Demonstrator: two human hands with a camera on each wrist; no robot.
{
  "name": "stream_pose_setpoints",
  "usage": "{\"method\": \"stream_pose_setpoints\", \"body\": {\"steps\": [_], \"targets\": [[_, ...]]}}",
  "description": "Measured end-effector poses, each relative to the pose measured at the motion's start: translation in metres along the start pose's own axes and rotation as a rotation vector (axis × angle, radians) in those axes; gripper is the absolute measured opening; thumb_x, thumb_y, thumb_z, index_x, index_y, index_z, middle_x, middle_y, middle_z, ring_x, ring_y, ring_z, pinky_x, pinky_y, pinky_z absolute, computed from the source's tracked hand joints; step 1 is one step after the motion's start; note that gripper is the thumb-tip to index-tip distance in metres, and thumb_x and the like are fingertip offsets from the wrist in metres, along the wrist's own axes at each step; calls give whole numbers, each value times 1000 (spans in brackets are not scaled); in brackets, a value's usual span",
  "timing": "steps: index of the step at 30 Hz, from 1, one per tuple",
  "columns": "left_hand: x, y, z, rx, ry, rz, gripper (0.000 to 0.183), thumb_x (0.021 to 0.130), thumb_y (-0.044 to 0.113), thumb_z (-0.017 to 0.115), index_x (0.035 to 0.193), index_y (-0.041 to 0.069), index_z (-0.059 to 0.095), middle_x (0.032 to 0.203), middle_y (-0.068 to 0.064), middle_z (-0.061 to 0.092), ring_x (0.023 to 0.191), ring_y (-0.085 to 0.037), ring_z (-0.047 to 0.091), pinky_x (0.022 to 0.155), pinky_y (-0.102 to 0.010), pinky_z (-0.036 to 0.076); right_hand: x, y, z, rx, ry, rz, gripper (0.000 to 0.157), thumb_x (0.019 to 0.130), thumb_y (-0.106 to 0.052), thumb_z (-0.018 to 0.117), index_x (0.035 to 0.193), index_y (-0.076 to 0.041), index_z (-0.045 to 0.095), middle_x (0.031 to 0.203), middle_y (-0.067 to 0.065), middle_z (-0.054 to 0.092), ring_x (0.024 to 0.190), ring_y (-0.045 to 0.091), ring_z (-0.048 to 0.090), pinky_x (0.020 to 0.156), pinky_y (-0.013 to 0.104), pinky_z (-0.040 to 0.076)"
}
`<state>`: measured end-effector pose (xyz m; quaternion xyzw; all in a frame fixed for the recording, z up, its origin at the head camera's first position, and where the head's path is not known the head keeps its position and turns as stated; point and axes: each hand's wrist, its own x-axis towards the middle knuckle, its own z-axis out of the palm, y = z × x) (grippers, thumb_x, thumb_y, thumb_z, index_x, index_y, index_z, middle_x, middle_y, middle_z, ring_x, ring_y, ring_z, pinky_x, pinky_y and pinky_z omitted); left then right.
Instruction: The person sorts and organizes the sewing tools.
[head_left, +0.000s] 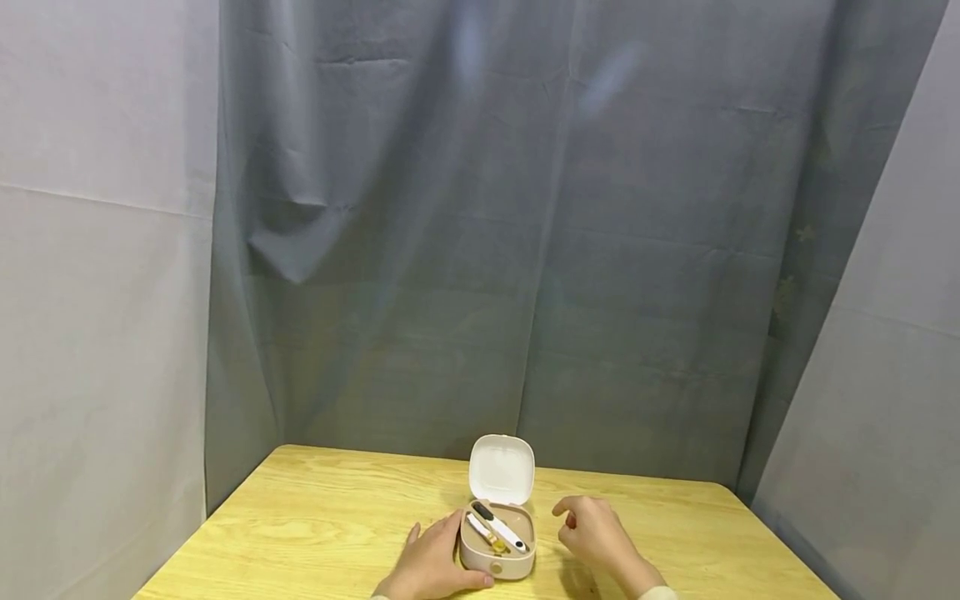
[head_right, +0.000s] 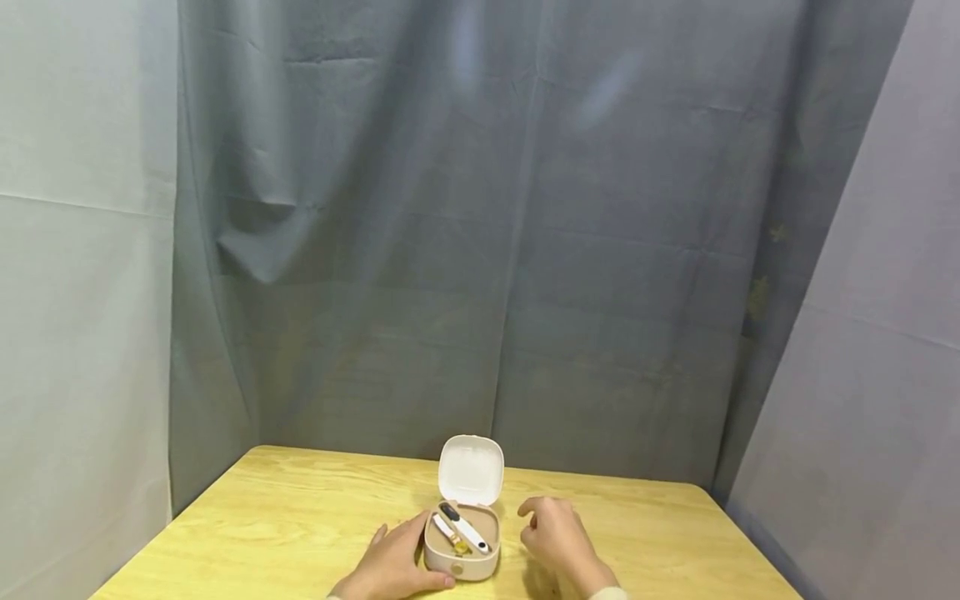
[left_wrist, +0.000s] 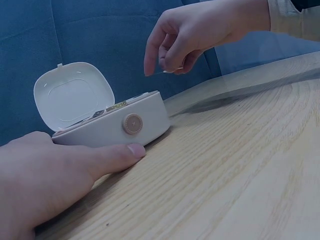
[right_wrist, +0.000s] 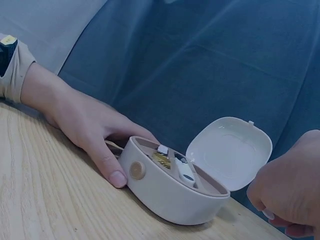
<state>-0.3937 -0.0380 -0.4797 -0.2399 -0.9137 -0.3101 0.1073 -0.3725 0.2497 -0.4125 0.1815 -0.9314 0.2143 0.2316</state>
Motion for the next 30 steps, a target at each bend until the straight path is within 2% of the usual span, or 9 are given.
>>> {"method": "stream_pose_setpoints", "body": {"steps": [10, 18, 30], "targets": [[1, 0, -1, 2, 1, -1, 114, 69, 74, 81, 157, 12, 42, 141, -8, 61, 130, -34, 55, 106, -81, 21, 9, -7, 8, 1, -1, -24, 26, 70, 5, 70, 92, -8, 77, 62, -11, 50, 55, 8, 42, 52, 27, 38], [1, -2, 0, 5, 5, -2, 113, 69, 75, 81, 156, 13, 43, 140, -7, 62, 130, -33, 55, 106, -81, 21, 18, -17, 18, 30, -32, -27, 26, 69, 3, 70, 92, -6, 77, 66, -5, 58, 58, 9, 47, 52, 29, 42], [-1, -1, -4, -13, 0, -8, 112, 69, 74, 82, 155, 12, 44, 140, -8, 62, 130, -35, 55, 106, -81, 21, 31, -32, 21, 18, -56, -43, 21, 71, -4, 77, 92, -8, 77, 69, -7, 57, 63, 12, 50, 54, 31, 43]]}}
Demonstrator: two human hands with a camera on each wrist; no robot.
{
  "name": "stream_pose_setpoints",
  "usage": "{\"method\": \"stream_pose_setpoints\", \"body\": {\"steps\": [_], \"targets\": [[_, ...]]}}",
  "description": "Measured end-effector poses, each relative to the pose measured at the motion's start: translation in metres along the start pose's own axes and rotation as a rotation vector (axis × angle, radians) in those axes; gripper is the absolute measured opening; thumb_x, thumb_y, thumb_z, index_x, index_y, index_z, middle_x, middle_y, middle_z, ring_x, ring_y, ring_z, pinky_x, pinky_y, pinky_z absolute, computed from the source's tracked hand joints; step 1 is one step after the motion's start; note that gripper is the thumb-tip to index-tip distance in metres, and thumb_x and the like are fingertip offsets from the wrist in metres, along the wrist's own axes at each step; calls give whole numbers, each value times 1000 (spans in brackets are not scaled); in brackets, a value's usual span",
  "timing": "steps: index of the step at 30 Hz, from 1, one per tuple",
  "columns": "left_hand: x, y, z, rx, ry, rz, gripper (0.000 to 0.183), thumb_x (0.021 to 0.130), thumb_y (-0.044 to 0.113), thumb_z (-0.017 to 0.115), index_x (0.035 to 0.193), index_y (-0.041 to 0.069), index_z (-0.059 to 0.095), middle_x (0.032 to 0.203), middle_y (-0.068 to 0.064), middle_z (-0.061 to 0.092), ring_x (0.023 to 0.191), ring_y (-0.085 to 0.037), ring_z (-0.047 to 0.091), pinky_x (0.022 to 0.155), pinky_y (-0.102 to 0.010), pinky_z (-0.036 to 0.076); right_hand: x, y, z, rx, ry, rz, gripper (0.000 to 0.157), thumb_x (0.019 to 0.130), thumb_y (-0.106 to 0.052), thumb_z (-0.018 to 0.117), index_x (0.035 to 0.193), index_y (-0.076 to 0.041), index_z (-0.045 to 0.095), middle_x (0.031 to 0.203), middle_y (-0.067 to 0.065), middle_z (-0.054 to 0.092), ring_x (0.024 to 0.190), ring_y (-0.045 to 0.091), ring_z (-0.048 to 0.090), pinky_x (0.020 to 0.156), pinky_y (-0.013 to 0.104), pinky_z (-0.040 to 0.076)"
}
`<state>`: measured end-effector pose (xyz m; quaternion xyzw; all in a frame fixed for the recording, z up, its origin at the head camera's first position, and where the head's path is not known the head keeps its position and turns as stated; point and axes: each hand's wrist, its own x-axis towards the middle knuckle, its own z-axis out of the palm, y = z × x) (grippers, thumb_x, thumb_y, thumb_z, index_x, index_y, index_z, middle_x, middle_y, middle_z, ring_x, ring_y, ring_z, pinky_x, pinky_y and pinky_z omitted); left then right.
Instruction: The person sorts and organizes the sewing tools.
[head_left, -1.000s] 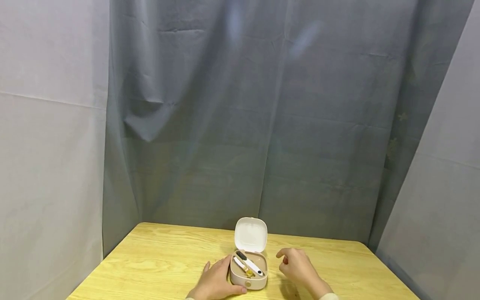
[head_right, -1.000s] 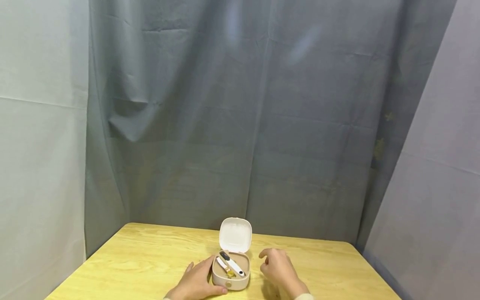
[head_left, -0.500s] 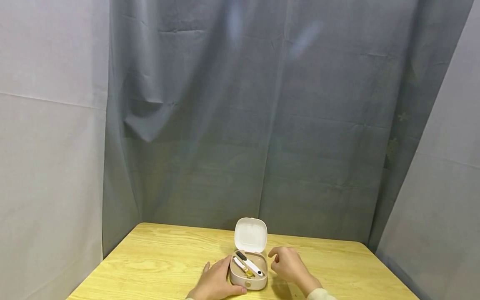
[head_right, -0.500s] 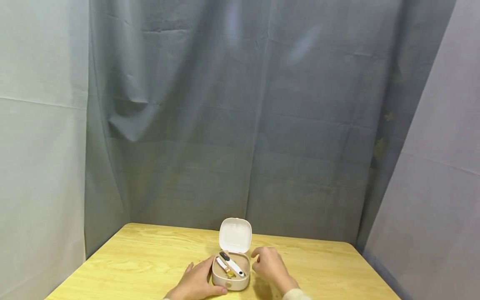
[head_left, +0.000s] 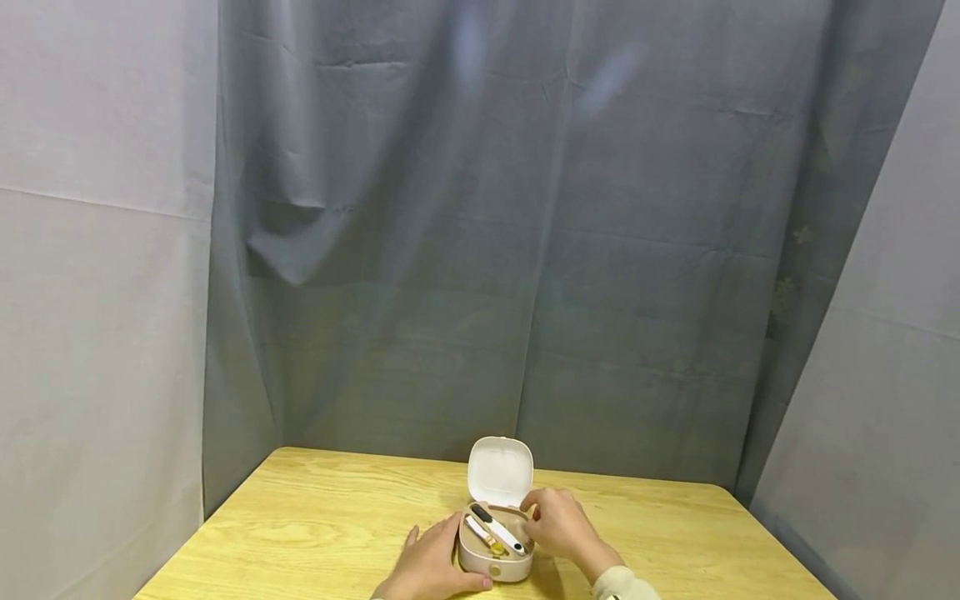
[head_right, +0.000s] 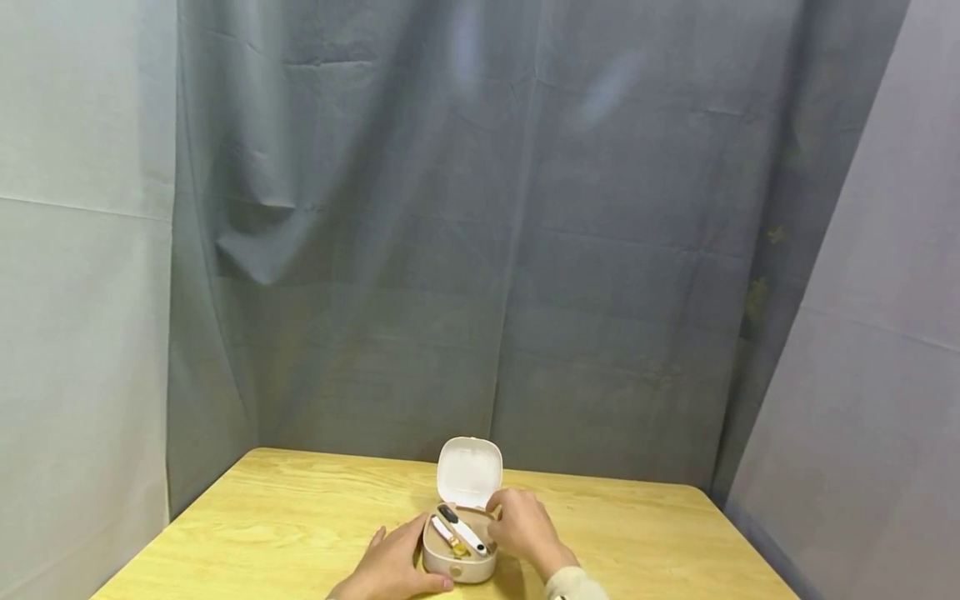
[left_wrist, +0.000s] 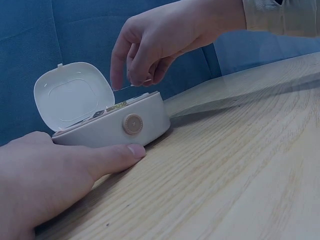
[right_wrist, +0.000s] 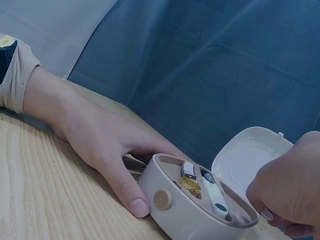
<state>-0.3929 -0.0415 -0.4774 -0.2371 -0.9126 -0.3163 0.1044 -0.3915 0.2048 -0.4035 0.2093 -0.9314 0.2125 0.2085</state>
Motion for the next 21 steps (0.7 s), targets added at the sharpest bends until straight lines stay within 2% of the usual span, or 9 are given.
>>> {"method": "stream_pose_setpoints", "body": {"steps": [8, 15, 21], "targets": [[-1, 1, -2, 4, -6, -5, 110, 70, 72, 83, 153, 10, 46, 140, -11, 61, 131, -37, 54, 107, -80, 20, 5, -3, 5, 10, 7, 4, 23, 70, -3, 76, 92, -10, 77, 70, -7, 58, 63, 11, 51, 54, 31, 44], [-1, -1, -1, 23, 18, 28, 107, 69, 69, 84, 152, 11, 47, 138, -10, 63, 129, -35, 56, 105, -81, 23, 9, -7, 14, 31, -5, 8, 23, 69, 0, 72, 87, -11, 77, 69, -8, 56, 62, 11, 49, 51, 30, 42], [-1, -1, -3, 18, -1, 13, 108, 69, 70, 83, 152, 11, 47, 139, -9, 62, 130, -34, 55, 106, -80, 23, 13, -9, 19, 16, -9, -3, 21, 70, -1, 71, 86, -13, 77, 68, -9, 54, 61, 10, 48, 50, 30, 41]]}}
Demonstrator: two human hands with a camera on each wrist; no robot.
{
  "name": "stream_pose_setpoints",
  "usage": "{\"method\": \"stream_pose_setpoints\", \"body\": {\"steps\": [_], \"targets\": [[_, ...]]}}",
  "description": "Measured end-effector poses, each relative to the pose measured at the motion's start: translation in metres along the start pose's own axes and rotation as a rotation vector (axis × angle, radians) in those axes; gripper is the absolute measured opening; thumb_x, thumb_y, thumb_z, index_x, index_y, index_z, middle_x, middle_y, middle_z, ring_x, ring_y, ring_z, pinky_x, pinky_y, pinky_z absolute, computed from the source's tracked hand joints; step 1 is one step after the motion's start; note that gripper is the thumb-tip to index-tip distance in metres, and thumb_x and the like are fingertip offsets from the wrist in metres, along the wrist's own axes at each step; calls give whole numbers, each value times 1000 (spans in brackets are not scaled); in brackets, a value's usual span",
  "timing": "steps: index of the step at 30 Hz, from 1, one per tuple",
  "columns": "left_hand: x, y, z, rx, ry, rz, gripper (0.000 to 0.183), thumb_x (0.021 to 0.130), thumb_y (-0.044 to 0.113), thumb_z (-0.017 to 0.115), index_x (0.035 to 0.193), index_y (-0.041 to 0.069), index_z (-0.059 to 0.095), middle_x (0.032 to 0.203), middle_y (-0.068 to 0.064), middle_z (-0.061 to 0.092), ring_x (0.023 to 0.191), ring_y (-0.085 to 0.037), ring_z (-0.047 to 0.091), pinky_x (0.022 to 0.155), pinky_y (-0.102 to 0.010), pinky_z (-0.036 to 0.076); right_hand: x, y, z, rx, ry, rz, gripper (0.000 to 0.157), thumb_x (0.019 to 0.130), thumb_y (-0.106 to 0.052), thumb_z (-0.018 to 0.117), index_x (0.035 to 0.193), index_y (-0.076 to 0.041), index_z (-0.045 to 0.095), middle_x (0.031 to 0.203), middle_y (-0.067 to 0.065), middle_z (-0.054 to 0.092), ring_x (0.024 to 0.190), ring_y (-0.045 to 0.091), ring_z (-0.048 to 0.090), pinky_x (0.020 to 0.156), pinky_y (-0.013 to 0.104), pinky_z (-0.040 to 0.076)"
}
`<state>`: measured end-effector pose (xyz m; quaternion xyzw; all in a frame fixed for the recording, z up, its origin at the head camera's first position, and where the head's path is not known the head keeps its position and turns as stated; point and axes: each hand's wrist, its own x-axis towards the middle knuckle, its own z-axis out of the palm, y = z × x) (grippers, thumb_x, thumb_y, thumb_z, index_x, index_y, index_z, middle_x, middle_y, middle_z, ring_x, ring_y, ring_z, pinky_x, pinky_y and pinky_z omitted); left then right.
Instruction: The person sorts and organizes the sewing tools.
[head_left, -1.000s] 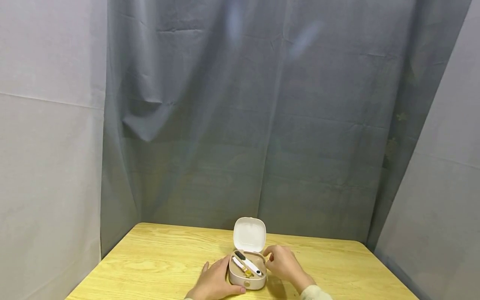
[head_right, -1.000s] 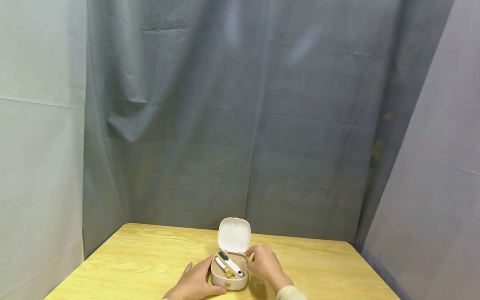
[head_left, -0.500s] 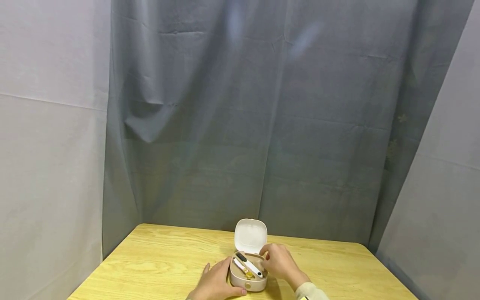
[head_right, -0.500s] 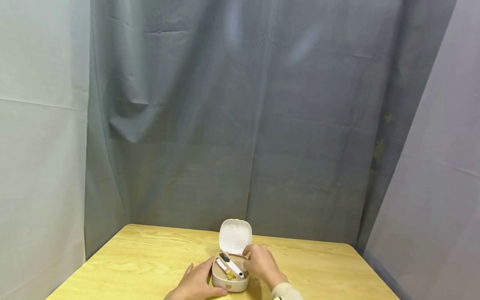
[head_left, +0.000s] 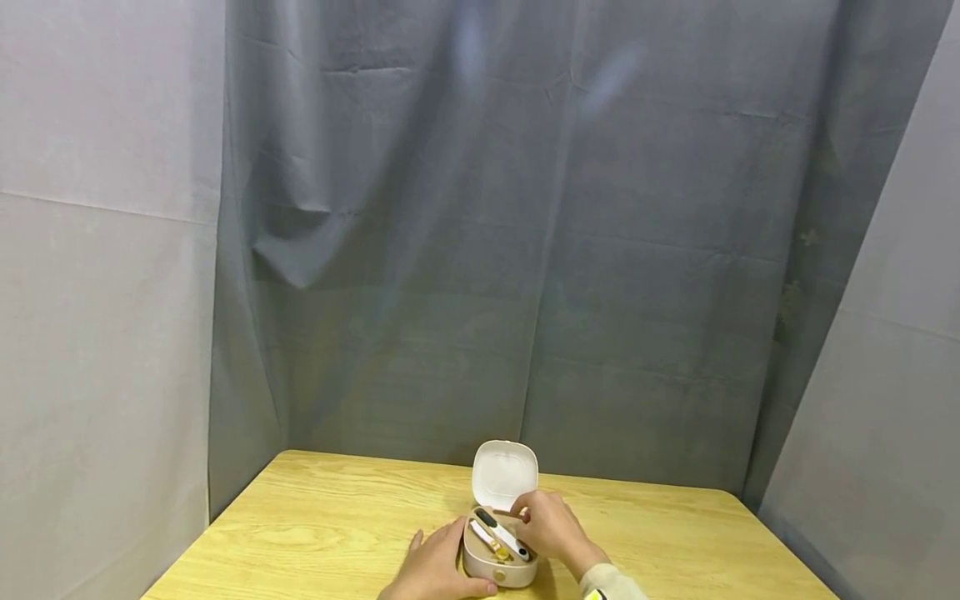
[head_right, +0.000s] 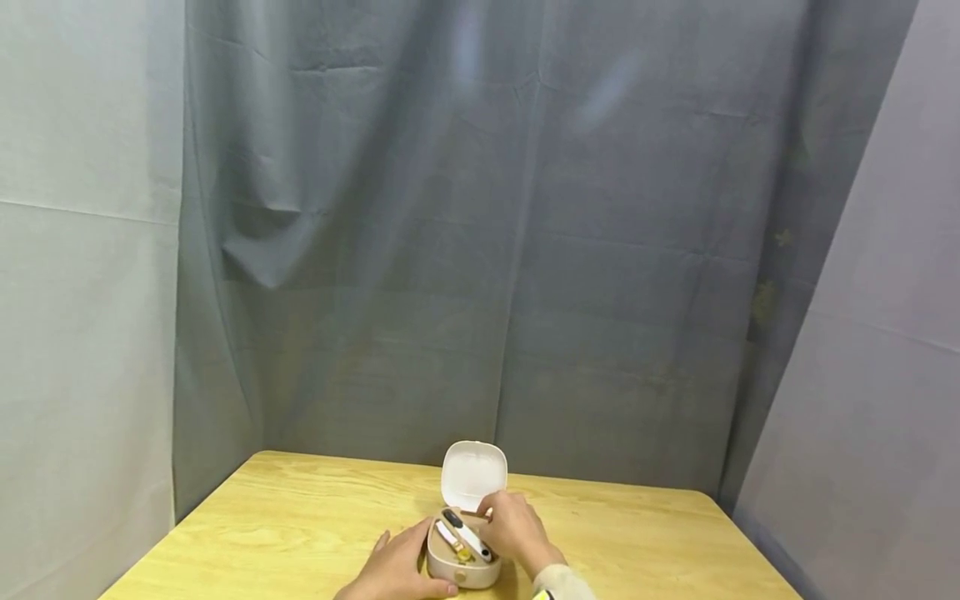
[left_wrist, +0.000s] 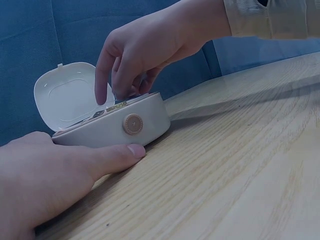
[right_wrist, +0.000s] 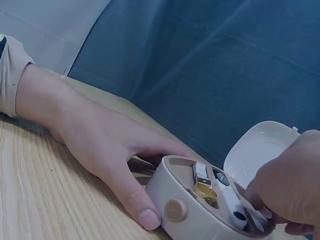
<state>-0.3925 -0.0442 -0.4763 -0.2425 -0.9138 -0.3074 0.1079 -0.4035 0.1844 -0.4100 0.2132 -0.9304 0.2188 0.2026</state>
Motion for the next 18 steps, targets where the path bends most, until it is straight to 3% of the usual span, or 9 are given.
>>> {"method": "stream_pose_setpoints", "body": {"steps": [18], "targets": [[2, 2, 1, -15, -13, -21, 109, 68, 74, 82, 151, 11, 48, 139, -7, 62, 130, -32, 55, 107, -80, 22, 11, -2, 6, 24, -54, -6, 22, 70, 1, 69, 87, -9, 79, 72, -3, 62, 66, 13, 54, 57, 32, 47]]}}
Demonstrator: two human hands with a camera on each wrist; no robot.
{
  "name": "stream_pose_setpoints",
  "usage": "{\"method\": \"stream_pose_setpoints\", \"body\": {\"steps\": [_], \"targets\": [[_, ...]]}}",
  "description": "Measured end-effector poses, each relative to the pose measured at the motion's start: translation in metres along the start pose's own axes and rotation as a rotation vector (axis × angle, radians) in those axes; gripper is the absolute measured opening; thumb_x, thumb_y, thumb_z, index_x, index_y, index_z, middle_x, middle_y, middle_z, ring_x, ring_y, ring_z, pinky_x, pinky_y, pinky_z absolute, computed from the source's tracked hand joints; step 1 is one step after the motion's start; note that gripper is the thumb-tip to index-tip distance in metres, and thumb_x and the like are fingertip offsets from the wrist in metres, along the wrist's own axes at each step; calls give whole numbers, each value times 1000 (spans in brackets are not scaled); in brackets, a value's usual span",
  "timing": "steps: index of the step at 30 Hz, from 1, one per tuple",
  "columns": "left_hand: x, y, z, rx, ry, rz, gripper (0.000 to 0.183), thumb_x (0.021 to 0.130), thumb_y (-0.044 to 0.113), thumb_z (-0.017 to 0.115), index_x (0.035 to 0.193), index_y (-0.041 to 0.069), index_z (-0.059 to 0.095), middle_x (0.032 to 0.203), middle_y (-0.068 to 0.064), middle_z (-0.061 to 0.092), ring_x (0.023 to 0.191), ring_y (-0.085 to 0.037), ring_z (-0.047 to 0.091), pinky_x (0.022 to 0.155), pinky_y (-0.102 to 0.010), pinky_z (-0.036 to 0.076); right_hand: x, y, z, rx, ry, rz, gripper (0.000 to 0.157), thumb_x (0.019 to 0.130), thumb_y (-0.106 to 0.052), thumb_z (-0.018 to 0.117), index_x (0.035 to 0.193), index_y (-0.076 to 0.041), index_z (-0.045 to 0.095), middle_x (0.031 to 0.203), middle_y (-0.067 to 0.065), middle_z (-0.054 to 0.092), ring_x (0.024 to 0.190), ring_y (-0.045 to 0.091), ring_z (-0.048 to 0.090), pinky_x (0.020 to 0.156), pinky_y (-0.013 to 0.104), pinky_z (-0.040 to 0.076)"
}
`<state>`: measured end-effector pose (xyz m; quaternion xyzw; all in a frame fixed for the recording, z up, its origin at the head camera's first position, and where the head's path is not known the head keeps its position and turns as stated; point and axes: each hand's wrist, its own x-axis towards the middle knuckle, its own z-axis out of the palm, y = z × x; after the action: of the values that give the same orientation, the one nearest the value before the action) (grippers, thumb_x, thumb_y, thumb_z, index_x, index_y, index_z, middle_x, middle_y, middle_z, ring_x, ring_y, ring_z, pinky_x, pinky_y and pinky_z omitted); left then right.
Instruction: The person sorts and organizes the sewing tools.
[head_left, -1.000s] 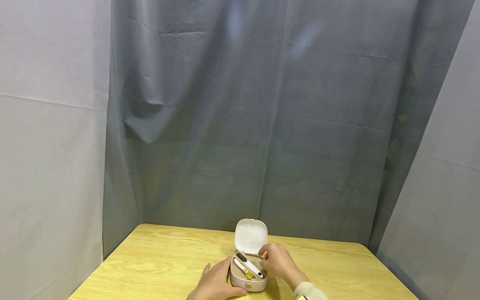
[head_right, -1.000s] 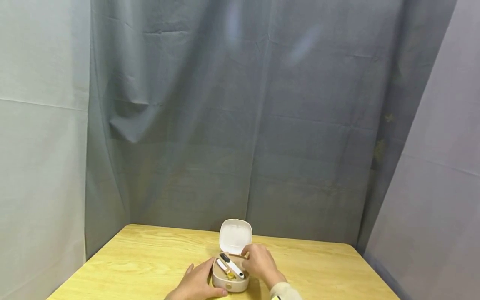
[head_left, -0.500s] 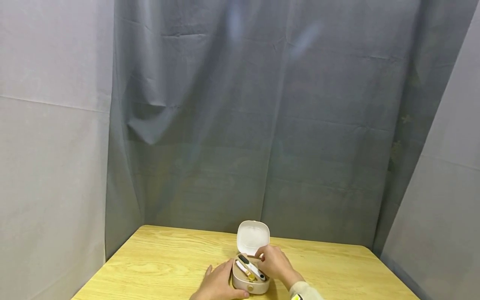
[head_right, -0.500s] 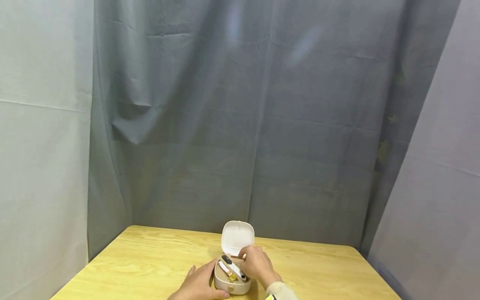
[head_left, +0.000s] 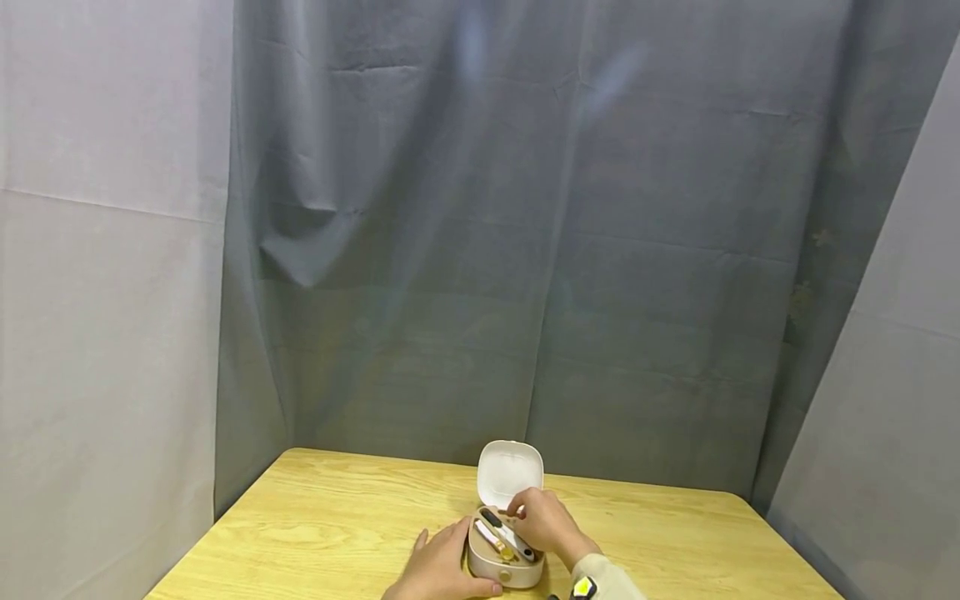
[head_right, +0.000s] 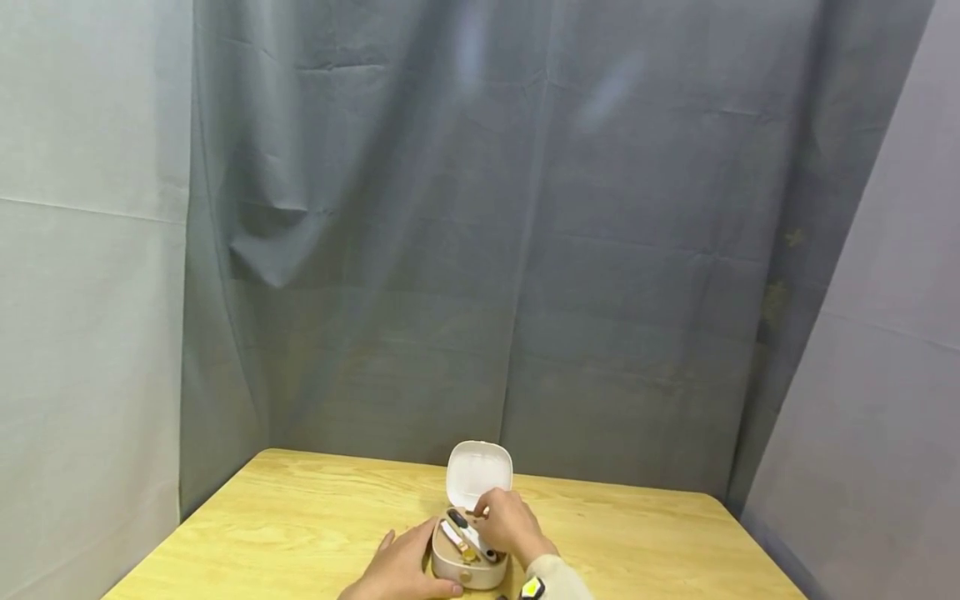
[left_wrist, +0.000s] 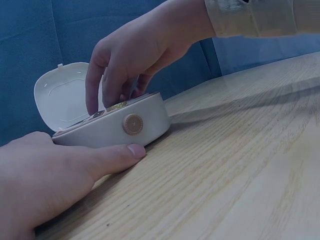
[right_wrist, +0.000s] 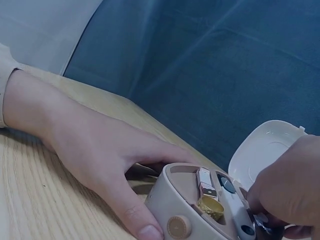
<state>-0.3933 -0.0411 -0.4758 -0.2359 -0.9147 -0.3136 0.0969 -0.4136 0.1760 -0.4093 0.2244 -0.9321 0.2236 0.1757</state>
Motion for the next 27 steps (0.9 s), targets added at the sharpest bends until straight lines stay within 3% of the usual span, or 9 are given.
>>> {"method": "stream_pose_setpoints", "body": {"steps": [12, 27], "targets": [[0, 1, -2, -30, -3, 9, 104, 68, 69, 84, 150, 14, 50, 136, -4, 64, 128, -32, 57, 105, -82, 22, 5, -1, 2, 8, -18, -30, 17, 75, 4, 72, 85, -9, 78, 74, -3, 65, 69, 16, 57, 62, 35, 50], [5, -5, 4, -37, -14, 7, 108, 68, 74, 82, 153, 17, 48, 138, -4, 63, 128, -32, 57, 104, -82, 22, 4, 7, 10, 22, 60, -71, 10, 80, 0, 77, 80, -10, 77, 67, -10, 59, 63, 9, 51, 57, 30, 45]]}}
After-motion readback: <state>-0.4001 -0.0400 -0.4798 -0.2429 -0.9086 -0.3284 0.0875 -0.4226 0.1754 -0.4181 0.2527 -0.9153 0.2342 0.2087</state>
